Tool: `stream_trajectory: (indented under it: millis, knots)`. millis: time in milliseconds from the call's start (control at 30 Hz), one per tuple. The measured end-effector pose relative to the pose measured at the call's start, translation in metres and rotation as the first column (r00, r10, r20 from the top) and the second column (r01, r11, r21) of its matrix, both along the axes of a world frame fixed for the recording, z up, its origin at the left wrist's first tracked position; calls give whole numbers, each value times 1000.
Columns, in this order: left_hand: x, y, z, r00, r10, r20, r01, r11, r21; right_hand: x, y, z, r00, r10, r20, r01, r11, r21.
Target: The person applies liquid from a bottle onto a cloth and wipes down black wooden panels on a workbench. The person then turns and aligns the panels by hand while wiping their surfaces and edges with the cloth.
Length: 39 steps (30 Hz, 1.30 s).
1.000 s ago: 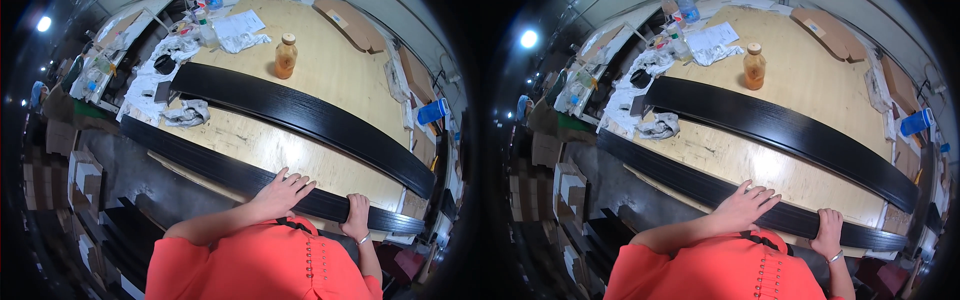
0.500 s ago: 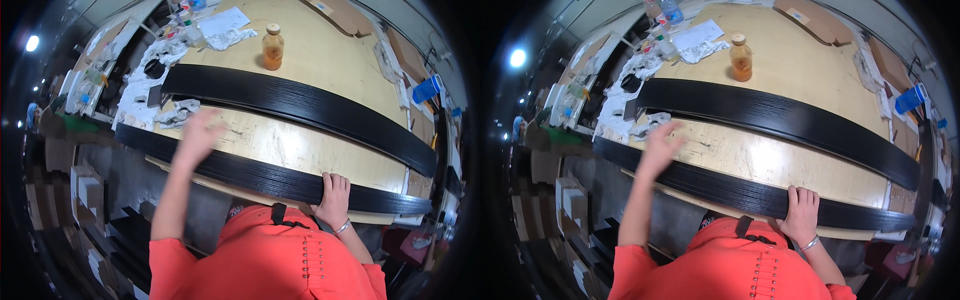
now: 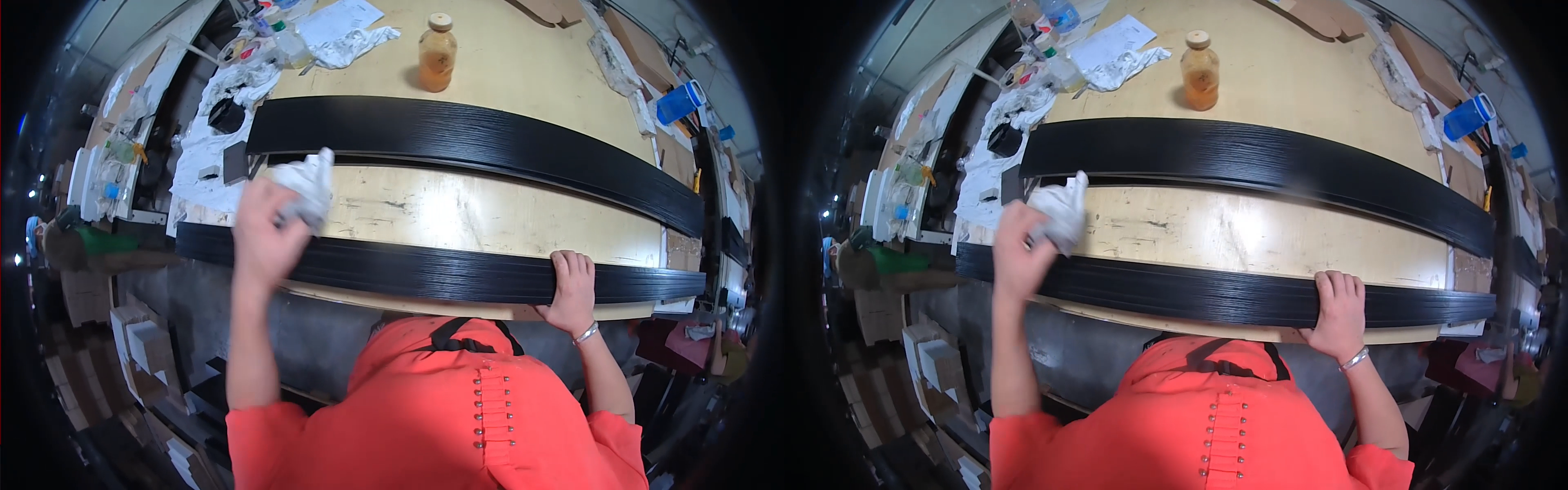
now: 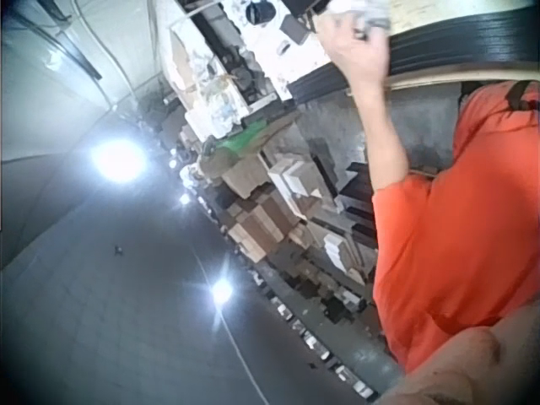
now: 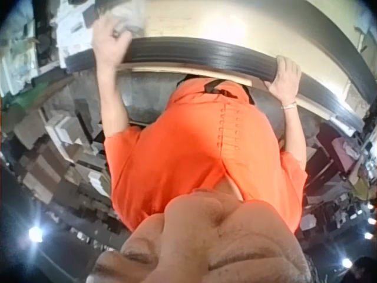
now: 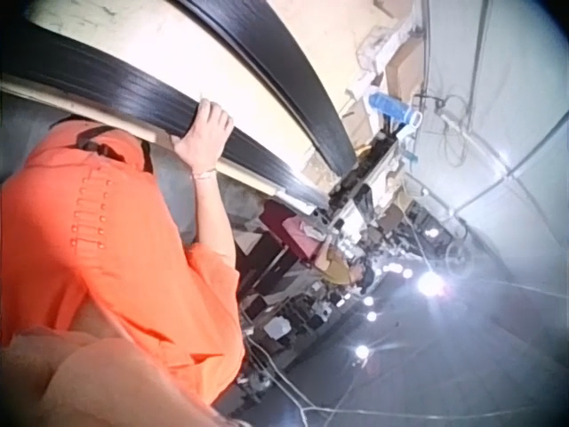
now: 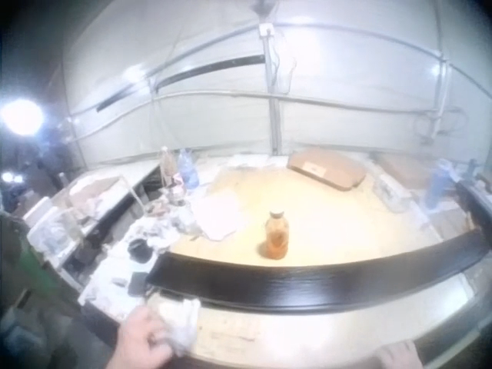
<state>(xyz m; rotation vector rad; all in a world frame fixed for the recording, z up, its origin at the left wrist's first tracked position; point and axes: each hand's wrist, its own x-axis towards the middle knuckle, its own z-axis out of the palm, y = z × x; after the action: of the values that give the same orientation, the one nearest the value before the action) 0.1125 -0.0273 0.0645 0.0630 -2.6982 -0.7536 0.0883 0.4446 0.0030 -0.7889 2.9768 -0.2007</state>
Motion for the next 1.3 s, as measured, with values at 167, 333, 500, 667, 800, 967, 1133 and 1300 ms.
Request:
stream_trajectory:
  millis: [167,333,500,667,800,967,1133,1300]
  knots:
    - [51,134,-47,920,-388,54,391,916,-87,-4,-14,8,998,62,-3,-62,998,-27]
    - [102,-45,-92,986,159,44,-159,987,-25,2,1,-4,998,34,-52,-35,999,-8]
    - [182,-213,-45,481,876,-34,-872,474,-124,-2,-7,0,996,72,-56,-74,997,-24]
    - [103,12,-82,988,154,-20,-156,981,-117,0,-1,-5,996,62,-64,-62,998,-6]
    - [99,13,-84,993,45,-113,-47,999,-19,-5,-1,-4,997,56,-47,-57,998,-20]
    - [106,-33,-92,916,390,-94,-401,885,-237,-1,0,-5,997,59,-41,-60,997,-40]
    - [100,74,-75,990,-4,-141,-12,994,-112,-4,-3,0,995,85,-48,-87,995,-38]
    - [103,-51,-59,876,476,73,-477,879,-11,-3,-4,0,997,62,-49,-64,997,-42]
